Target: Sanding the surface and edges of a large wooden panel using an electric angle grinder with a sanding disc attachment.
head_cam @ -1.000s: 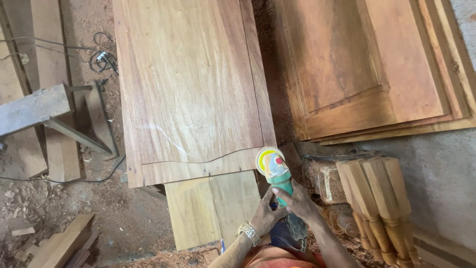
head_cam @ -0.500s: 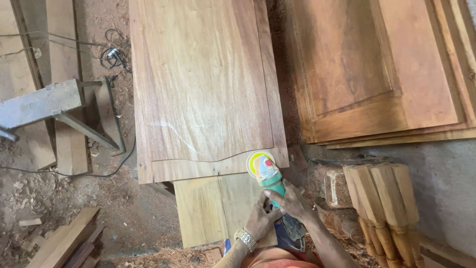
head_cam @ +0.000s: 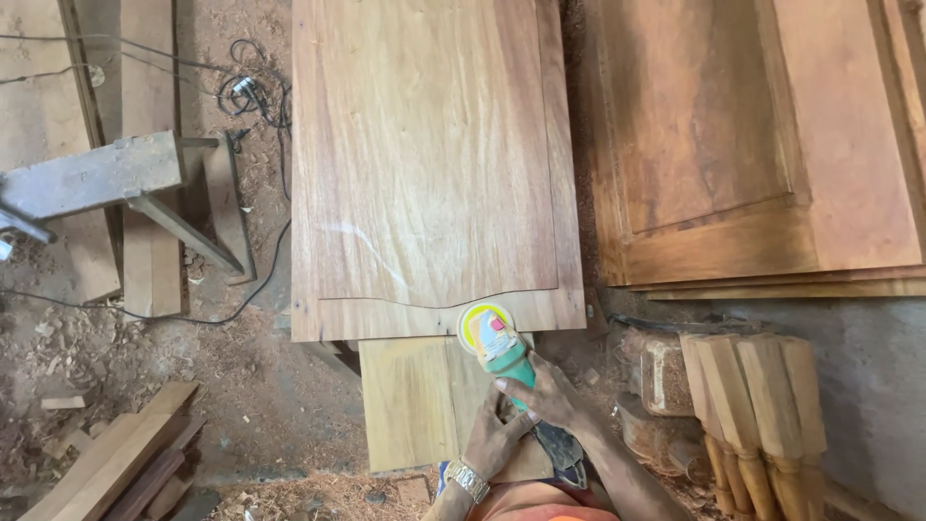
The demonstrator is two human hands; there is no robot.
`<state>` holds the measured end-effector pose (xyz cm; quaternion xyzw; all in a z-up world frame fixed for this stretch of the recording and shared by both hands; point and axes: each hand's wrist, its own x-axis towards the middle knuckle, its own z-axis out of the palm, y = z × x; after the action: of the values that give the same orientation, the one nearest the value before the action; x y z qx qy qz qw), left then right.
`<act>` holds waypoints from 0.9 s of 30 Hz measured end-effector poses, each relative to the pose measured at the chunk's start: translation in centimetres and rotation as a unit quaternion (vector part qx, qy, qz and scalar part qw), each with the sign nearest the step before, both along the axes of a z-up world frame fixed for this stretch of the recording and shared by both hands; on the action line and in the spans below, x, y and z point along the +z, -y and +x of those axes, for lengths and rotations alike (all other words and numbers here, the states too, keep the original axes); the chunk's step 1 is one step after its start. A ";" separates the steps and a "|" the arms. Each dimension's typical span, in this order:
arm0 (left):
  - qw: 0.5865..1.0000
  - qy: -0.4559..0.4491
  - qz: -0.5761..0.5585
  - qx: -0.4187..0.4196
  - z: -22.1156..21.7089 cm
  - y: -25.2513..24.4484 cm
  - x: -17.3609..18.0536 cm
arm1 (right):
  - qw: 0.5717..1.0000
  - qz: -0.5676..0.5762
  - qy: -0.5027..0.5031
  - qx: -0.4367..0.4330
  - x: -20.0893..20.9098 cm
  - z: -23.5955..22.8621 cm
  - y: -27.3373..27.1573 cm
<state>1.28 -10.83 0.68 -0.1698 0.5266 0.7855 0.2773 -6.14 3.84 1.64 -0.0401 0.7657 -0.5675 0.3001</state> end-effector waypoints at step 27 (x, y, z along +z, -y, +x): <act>0.995 -0.071 -0.054 -0.046 -0.9 -2.7 -1.2 | 0.998 -0.007 -0.001 -0.063 -2.7 1.0 -3.7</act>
<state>0.39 -8.11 -0.56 -0.1039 0.5940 0.7524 0.2649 -5.16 7.57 -1.07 0.0048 0.7630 -0.5907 0.2626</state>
